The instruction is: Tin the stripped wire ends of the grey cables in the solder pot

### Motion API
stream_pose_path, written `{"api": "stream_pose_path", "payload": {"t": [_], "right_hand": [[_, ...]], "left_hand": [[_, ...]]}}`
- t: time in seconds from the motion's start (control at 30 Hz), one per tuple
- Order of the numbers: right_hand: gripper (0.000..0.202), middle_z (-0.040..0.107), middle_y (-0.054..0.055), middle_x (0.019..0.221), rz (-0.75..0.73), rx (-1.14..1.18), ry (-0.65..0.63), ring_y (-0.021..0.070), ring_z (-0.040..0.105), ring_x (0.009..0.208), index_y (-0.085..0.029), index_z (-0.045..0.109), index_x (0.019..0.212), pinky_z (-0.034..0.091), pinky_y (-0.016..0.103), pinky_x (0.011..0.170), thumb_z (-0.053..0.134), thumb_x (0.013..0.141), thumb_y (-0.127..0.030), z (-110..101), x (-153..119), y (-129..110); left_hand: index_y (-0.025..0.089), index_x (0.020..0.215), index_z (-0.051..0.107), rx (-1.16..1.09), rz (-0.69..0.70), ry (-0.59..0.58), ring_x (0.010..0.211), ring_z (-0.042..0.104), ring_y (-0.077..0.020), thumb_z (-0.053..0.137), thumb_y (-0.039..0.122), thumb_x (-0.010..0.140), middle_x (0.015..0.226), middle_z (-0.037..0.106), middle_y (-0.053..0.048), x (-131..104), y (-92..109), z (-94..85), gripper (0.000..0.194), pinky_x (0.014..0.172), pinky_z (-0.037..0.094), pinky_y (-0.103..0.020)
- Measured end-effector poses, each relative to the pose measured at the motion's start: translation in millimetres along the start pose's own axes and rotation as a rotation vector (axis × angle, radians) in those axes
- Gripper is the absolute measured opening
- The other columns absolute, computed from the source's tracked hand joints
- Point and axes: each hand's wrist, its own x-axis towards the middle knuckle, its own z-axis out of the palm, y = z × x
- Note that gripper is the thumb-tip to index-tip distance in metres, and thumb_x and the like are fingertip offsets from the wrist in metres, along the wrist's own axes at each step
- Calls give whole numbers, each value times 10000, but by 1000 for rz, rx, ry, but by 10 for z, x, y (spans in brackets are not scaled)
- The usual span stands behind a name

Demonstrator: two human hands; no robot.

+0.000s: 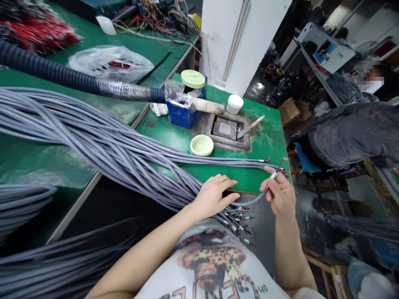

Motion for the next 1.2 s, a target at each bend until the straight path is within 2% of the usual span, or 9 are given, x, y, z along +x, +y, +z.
{"api": "stream_pose_path", "payload": {"t": [0.1,0.17,0.33,0.43,0.53,0.73,0.83,1.0,1.2], "right_hand": [[617,626,-41,564,183,-68,-272,49,326,353,-182,423,1377,200,178,356,646,830,-358,181,-137,10],[707,614,-53,548,246,-67,-374,58,346,369,-184,348,1425,226,182,377,656,818,-373,310,-197,41],[717,601,-57,550,271,-54,-500,88,437,435,-194,340,1433,311,205,450,659,816,-373,509,-223,86],[695,592,-60,548,265,-64,-525,92,448,445,-201,344,1431,317,206,459,648,827,-361,552,-207,75],[687,588,-61,546,256,-83,-532,96,463,455,-200,346,1431,325,210,469,642,831,-355,577,-202,60],[679,604,-63,552,246,-96,-508,87,437,430,-206,348,1426,301,206,450,637,829,-356,616,-219,64],[675,600,-69,539,236,-119,-433,72,370,397,-191,349,1423,270,202,425,626,832,-360,640,-229,55],[634,550,-84,517,172,-221,-419,86,436,442,-190,393,1405,331,208,467,618,826,-318,705,-255,33],[621,516,-89,524,134,-264,-432,94,449,475,-210,406,1408,343,219,505,607,823,-268,756,-274,42]], "left_hand": [[172,1069,680,-387,-65,15,822,585,-167,610,371,853,858,647,-51,-56,72,-12,302,780,466,-300],[157,1002,703,-604,-138,49,754,578,-144,621,380,844,820,639,-44,-94,87,-7,285,723,462,-274],[147,818,686,-981,-323,198,671,565,-110,711,388,766,744,640,-12,-166,30,15,248,684,453,-248],[146,775,665,-1094,-380,310,652,559,-91,762,353,715,716,636,4,-178,17,-8,237,669,447,-223],[146,765,660,-1113,-388,386,630,547,-81,777,346,693,700,629,11,-167,22,-36,243,644,439,-211],[147,749,647,-1077,-379,430,632,558,-86,759,333,715,699,627,8,-162,-6,21,220,641,445,-217],[160,774,652,-953,-340,502,641,552,-98,729,329,744,698,615,6,-201,-4,86,188,640,445,-228],[176,781,664,-683,-191,605,701,554,-123,685,307,780,722,614,-10,-240,27,85,132,702,458,-258],[166,769,676,-785,-336,553,678,565,-116,711,324,748,733,641,-5,-212,5,2,164,685,462,-247]]}}
